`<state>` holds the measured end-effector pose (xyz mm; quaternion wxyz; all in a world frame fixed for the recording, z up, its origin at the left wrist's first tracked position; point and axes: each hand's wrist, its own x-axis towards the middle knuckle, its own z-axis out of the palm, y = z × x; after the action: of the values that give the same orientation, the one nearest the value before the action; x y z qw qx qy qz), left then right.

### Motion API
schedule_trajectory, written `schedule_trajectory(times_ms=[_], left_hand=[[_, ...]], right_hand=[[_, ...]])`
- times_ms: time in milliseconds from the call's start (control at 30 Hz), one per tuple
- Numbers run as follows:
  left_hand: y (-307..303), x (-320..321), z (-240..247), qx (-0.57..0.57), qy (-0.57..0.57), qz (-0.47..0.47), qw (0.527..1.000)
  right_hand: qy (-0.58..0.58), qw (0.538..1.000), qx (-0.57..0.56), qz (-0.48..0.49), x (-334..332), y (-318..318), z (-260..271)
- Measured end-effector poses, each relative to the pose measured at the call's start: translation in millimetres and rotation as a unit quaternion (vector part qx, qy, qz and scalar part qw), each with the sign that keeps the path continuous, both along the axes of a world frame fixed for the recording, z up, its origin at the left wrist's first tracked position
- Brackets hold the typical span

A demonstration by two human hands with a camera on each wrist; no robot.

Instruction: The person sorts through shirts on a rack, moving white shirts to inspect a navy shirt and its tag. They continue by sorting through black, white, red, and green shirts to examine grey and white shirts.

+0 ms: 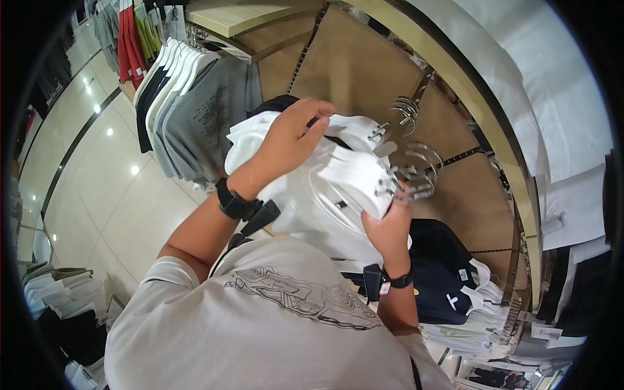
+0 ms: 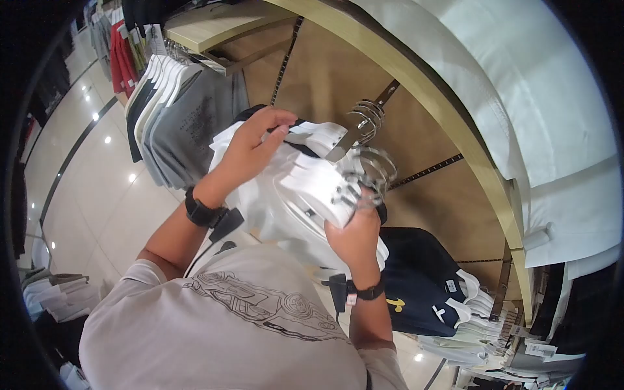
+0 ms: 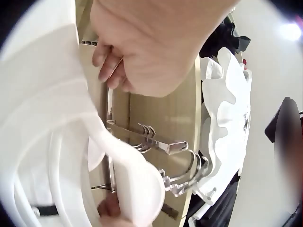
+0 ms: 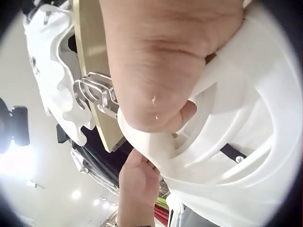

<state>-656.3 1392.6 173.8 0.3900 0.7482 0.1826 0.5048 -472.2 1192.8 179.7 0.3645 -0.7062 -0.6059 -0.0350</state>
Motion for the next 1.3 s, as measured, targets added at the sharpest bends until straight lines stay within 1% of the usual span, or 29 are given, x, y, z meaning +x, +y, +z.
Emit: schedule_trajectory(times_ms=[33,100,133,167,233,267,300,367,400,433,500,600,667,733,767,833,933,1033,1067,1133,1167,1200,1233,1300], left_hand=[[4,2,4,-0.002,0.001,-0.001,1.000],[9,4,14,0.049,0.115,-0.044,0.991],[17,14,8,0.091,0.118,-0.058,0.987],[24,23,1,0.090,0.119,-0.060,0.987],[31,43,-8,0.183,0.135,-0.053,0.972],[32,51,-10,0.170,0.152,-0.076,0.971],[32,59,-13,0.173,0.150,-0.076,0.971],[29,71,-20,0.122,0.191,-0.057,0.972],[27,73,-23,0.124,0.201,-0.020,0.971],[25,75,-26,0.128,0.200,-0.019,0.971],[23,81,-31,0.118,0.209,0.032,0.970],[22,83,-23,0.119,0.190,0.034,0.974],[20,82,-20,0.108,0.194,0.034,0.974],[20,82,-16,0.139,0.147,0.050,0.978],[19,80,-13,0.141,0.148,0.050,0.978],[13,71,1,0.140,0.134,0.065,0.979],[3,52,12,0.123,0.132,0.067,0.981],[-7,33,3,0.108,0.170,0.053,0.978],[-9,29,-3,0.098,0.173,0.032,0.979],[-13,23,-16,0.097,0.185,0.019,0.978],[-15,20,-23,0.095,0.196,0.006,0.976],[-15,20,-30,0.118,0.201,0.009,0.972],[-14,19,-29,0.116,0.201,0.012,0.973],[-15,17,-24,0.128,0.207,-0.013,0.970]], right_hand=[[0.001,1.000,-0.002,-0.001,0,-10,0],[0.043,0.997,-0.058,0.000,-3,-32,0],[0.051,0.996,-0.073,-0.002,-2,-41,-4],[0.052,0.996,-0.073,-0.003,-4,-49,-10],[0.110,0.990,-0.083,-0.033,-7,-63,-22],[0.107,0.989,-0.098,-0.036,-5,-70,-31],[0.105,0.989,-0.095,-0.036,-3,-78,-41],[0.116,0.980,-0.143,-0.081,-1,-94,-65],[0.129,0.974,-0.157,-0.101,2,-103,-81],[0.128,0.975,-0.153,-0.101,3,-112,-92],[0.173,0.947,-0.208,-0.173,6,-129,-115],[0.145,0.951,-0.197,-0.189,20,-170,-165],[0.131,0.955,-0.184,-0.195,24,-197,-180],[0.131,0.921,-0.240,-0.277,32,-217,-187],[0.133,0.921,-0.239,-0.277,37,-226,-191],[0.129,0.890,-0.249,-0.359,49,-243,-196],[0.112,0.871,-0.249,-0.407,66,-261,-195],[0.122,0.853,-0.233,-0.451,83,-268,-193],[0.122,0.853,-0.235,-0.451,89,-269,-192],[0.080,0.816,-0.280,-0.500,96,-255,-173],[0.077,0.817,-0.283,-0.497,101,-250,-170],[0.034,0.821,-0.264,-0.505,107,-244,-168],[-0.008,0.823,-0.243,-0.513,110,-233,-162],[0.008,0.826,-0.250,-0.506,117,-211,-141]])
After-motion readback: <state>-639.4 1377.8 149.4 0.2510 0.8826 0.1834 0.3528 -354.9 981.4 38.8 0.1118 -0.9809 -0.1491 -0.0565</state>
